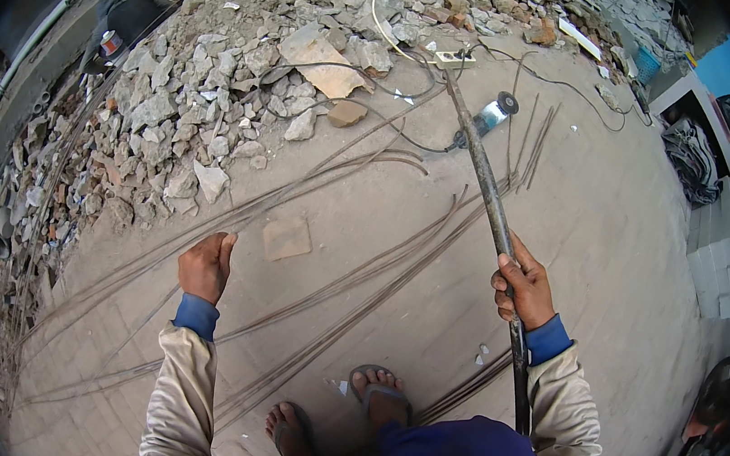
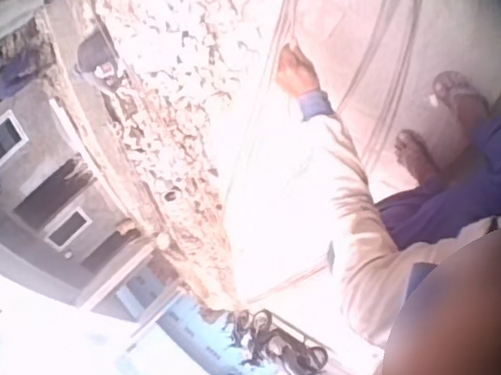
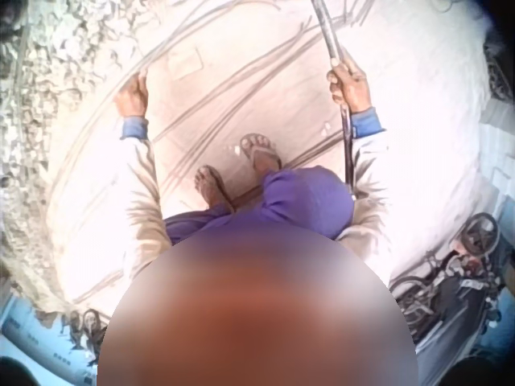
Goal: The person measures and cuts metal rods using a tape measure and angle grinder. They align rods on the floor, mark lengths, and cut them to size while sitting cross-legged.
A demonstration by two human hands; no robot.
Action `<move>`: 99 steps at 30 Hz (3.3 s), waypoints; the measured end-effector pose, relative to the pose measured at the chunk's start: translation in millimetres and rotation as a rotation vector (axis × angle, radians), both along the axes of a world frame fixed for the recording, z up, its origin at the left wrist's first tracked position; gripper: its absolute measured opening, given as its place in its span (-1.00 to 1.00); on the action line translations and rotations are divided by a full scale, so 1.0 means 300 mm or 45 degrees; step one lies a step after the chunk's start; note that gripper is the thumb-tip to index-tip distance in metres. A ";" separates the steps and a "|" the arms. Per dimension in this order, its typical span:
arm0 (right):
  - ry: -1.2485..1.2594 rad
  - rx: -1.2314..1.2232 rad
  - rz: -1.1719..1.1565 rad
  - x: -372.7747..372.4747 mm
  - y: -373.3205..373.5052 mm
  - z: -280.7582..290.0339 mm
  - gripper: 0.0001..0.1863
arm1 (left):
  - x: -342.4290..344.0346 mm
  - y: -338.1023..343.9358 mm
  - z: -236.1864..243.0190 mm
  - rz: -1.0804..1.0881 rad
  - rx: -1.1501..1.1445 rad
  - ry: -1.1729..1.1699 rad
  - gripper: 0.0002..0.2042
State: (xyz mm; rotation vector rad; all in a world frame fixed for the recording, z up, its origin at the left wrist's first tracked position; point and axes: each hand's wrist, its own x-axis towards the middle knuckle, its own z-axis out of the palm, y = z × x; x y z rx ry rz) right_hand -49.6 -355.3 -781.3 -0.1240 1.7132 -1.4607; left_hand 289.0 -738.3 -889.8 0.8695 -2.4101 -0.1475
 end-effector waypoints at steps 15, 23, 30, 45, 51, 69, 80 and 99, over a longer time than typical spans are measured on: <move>0.134 0.030 0.031 0.029 0.015 0.013 -0.38 | 0.000 0.014 -0.015 -0.025 -0.067 0.069 -0.81; 0.165 -0.027 -0.045 0.074 -0.067 -0.028 -0.34 | -0.005 0.005 -0.007 0.102 -0.142 0.072 -0.81; 0.069 -0.097 -0.065 0.130 -0.190 -0.084 -0.31 | -0.021 0.001 -0.032 0.189 -0.050 0.070 -0.76; 0.230 -0.133 -0.082 0.213 -0.441 -0.269 -0.33 | -0.008 0.045 -0.084 0.430 0.166 0.099 -0.72; 0.217 -0.252 -0.164 0.332 -0.631 -0.326 -0.32 | 0.018 -0.015 -0.028 0.485 0.103 0.121 -0.71; 0.534 0.008 -0.068 0.056 0.042 -0.282 -0.29 | 0.015 0.090 -0.101 0.064 0.445 0.092 -0.69; 0.515 0.234 -0.346 0.140 0.398 -0.426 -0.33 | -0.039 0.327 -0.401 -0.114 0.788 -0.238 -0.82; 0.266 0.328 -0.159 0.239 0.337 -0.469 -0.33 | -0.034 0.295 -0.464 -0.346 0.784 -0.567 -0.81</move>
